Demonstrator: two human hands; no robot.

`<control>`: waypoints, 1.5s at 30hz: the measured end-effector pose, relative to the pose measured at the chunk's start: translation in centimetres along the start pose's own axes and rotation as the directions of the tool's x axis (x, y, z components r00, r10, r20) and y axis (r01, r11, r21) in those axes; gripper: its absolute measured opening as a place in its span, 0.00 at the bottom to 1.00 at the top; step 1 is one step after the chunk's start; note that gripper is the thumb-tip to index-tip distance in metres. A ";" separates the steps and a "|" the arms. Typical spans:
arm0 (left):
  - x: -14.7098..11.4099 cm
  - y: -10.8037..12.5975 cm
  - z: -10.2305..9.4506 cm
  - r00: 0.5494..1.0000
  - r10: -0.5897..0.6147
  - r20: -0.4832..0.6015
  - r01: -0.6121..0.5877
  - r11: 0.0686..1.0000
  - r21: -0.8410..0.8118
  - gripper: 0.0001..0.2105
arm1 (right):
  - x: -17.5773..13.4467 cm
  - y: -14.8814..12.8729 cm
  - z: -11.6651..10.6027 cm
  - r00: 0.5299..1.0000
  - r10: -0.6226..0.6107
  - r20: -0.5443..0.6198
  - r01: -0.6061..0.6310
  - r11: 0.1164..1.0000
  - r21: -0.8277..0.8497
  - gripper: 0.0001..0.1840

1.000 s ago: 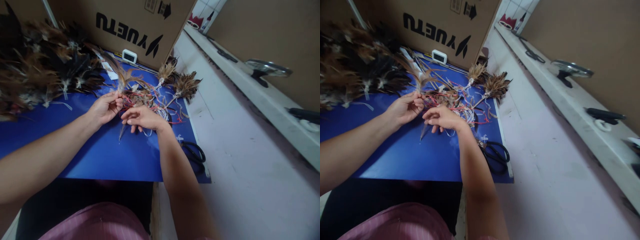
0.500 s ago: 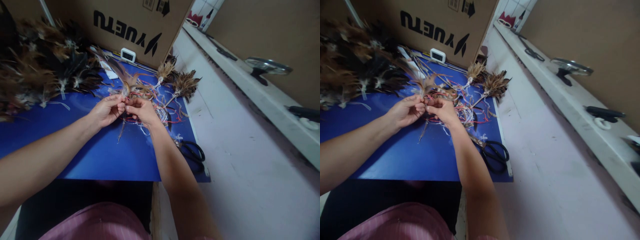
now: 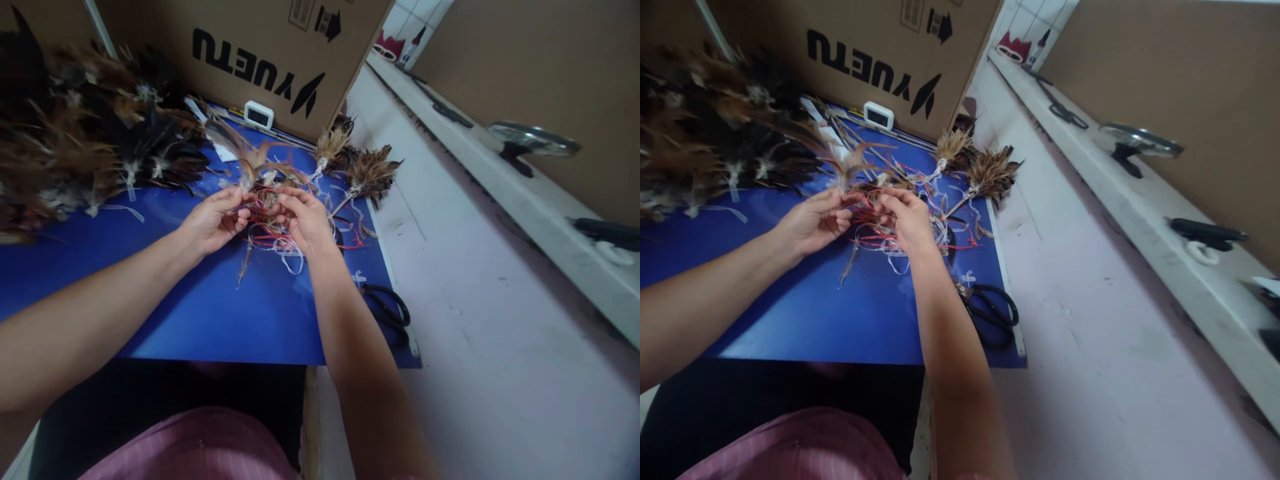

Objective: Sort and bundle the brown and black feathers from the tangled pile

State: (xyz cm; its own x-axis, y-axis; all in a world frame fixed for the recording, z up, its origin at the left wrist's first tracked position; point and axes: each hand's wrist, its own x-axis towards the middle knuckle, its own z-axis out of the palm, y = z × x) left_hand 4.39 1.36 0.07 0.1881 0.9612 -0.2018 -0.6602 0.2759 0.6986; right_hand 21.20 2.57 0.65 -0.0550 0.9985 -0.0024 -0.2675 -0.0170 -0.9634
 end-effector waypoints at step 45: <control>0.1 -0.8 -0.4 0.973 -0.148 0.179 0.137 0.988 0.069 0.05 | -0.9 0.3 1.4 0.978 -0.169 0.119 0.200 0.922 -0.333 0.13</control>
State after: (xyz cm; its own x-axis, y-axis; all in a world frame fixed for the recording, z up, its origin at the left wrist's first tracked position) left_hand 4.60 1.29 -0.80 0.4106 0.8946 -0.1766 -0.5766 0.4047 0.7097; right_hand 19.81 1.61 0.74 -0.1231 0.9735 0.1929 0.0624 0.2015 -0.9775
